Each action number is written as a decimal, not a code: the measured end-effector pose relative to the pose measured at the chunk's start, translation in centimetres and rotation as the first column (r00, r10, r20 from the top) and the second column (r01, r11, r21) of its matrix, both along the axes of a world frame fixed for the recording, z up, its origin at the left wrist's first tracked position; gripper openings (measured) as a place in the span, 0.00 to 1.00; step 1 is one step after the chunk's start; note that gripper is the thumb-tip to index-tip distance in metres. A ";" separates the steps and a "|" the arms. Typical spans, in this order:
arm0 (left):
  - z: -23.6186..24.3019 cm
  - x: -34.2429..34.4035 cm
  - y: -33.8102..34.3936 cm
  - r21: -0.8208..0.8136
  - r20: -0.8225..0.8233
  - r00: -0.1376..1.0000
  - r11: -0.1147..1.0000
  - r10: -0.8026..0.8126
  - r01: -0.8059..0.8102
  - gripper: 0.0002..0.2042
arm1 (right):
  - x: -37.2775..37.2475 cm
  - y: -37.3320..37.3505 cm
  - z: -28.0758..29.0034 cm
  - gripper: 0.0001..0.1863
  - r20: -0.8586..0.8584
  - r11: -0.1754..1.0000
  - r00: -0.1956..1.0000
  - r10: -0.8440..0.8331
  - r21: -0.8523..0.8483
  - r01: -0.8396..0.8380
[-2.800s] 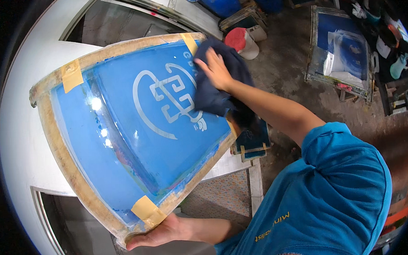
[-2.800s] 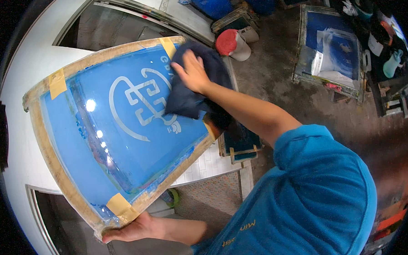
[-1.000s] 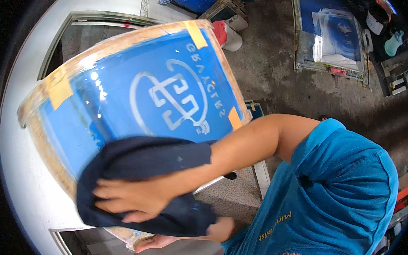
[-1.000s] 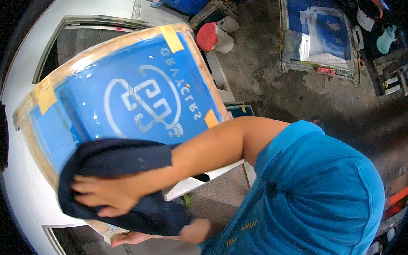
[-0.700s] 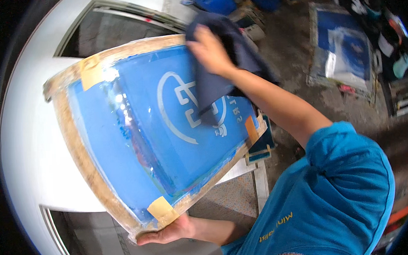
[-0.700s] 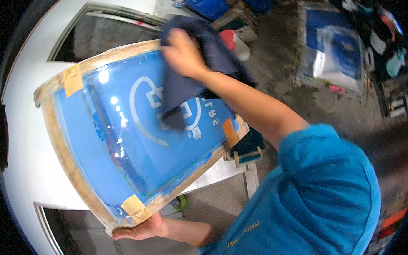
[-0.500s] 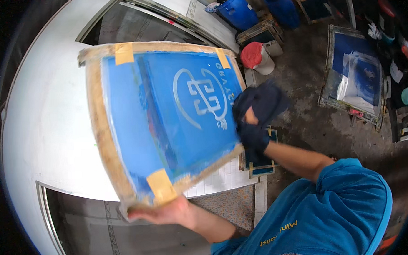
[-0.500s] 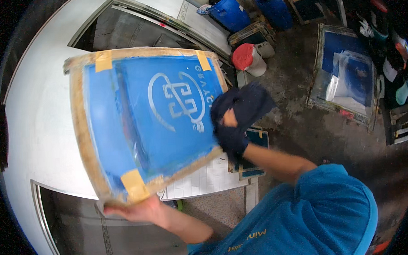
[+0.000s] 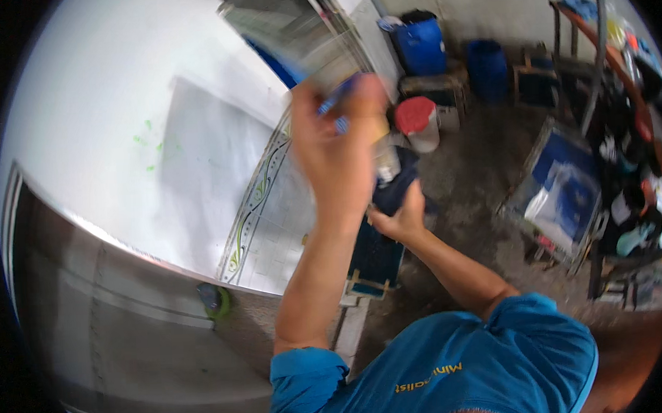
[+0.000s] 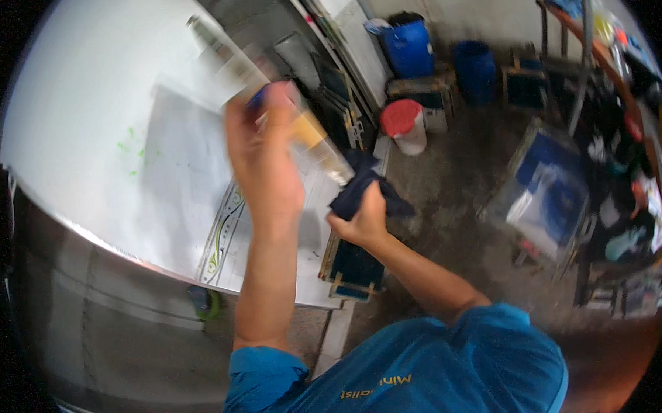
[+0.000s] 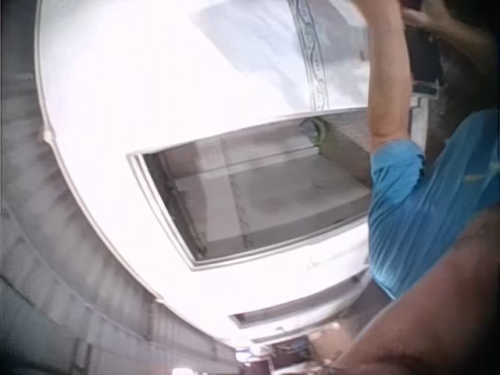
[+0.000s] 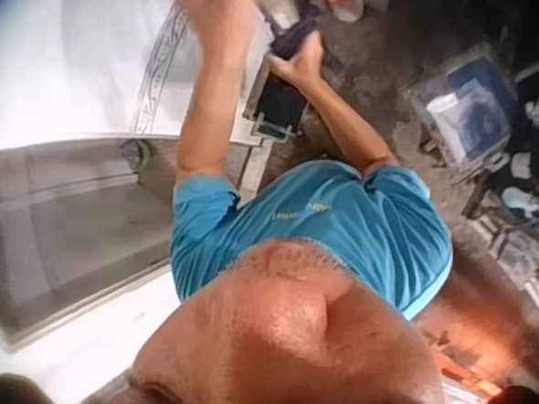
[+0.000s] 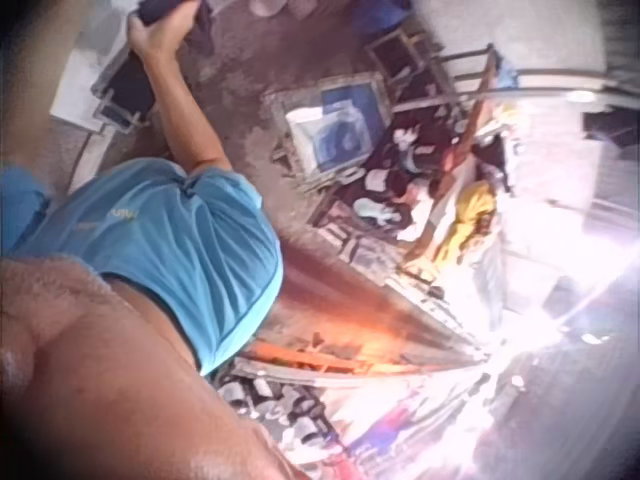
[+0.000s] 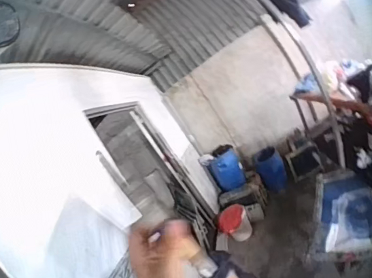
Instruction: The person repeatedly places light blue t-shirts onto a conveyor belt, aligning them for a printing process. They then pick up a large screen printing frame, wipe it with a dark cloth, and mount it onto the conveyor mechanism, securing it with a tool.
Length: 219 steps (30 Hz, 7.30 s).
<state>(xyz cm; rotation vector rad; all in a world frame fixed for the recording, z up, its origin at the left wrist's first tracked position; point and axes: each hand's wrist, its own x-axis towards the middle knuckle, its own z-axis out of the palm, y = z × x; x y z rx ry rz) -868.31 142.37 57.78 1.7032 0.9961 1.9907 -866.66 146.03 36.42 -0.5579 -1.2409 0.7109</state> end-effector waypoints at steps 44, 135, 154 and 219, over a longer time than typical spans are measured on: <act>-13.0 -15.6 -8.8 -0.046 0.462 0.659 0.759 0.593 -0.650 0.25 | -3.2 10.9 5.6 0.44 0.490 0.890 0.838 -0.240 0.455 -0.012; -11.6 -11.9 -6.8 -0.094 0.364 0.800 0.873 0.477 -0.478 0.47 | -0.7 1.4 3.1 0.20 0.657 0.664 0.749 -0.084 0.597 -0.450; -8.3 -16.1 -6.8 -0.317 0.611 0.717 0.934 0.335 -0.166 0.40 | 9.4 1.0 1.6 0.18 -0.101 0.919 0.958 0.270 -0.269 -0.288; -15.0 25.1 -3.9 -0.273 0.290 0.606 0.543 -0.741 0.794 0.54 | 47.3 -35.9 -9.6 0.21 0.186 0.305 0.401 -0.897 -0.398 0.865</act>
